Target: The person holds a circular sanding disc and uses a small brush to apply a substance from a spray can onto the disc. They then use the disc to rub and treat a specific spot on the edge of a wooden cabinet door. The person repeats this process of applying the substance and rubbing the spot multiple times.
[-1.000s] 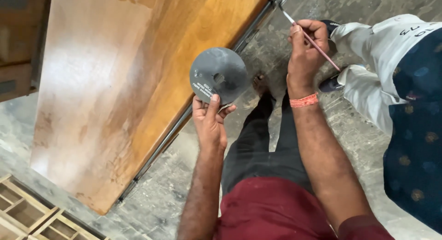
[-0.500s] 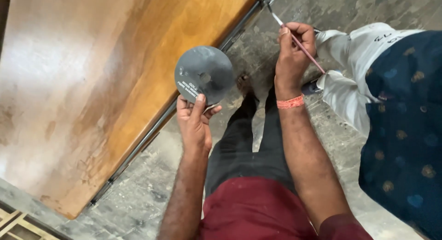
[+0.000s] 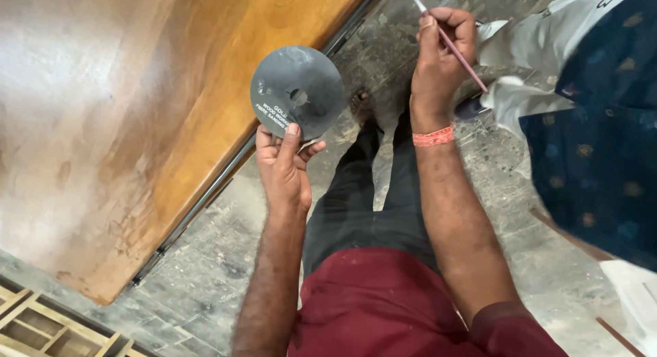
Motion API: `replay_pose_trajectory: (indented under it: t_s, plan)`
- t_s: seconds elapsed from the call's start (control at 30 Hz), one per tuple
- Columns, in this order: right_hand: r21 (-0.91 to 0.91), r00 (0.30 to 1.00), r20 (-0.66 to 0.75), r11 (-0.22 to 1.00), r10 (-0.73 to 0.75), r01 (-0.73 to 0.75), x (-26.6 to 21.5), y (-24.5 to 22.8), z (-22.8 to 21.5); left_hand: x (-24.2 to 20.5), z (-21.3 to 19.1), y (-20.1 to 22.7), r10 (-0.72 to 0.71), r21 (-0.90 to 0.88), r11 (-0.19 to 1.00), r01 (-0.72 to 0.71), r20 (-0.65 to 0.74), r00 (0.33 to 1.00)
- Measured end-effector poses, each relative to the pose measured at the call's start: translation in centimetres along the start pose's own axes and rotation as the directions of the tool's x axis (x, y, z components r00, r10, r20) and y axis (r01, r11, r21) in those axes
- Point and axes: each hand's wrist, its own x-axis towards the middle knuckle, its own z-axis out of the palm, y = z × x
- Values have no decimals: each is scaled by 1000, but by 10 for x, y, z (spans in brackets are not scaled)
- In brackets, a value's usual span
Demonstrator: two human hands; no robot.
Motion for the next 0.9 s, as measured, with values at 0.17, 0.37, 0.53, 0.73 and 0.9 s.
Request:
replay_pose_trajectory:
  t_s: [0.17,0.37,0.53,0.73,0.9]
  plan:
    - [-19,1000,-3,1000,-7,7,3,1,-2,-1,7,3,-15,11,1000,15,-16,1000]
    - [-48,1000,-11,999,2,-3,0,-35,-18,-2,9,0,1,-1,1000,-1,30,1000]
    - [-150,985,169,989,33,-8,-35,-125,-45,-10,33,3,-20,73,997,11,120,993]
    - [-319,926,378,936,-16,147,-57,-184,-46,-12,54,-20,-47,137,990,16,229,972]
    - [-470,828,532,751,-177,463,-40,-192,-58,-10,81,-34,-80,142,989,48,236,968]
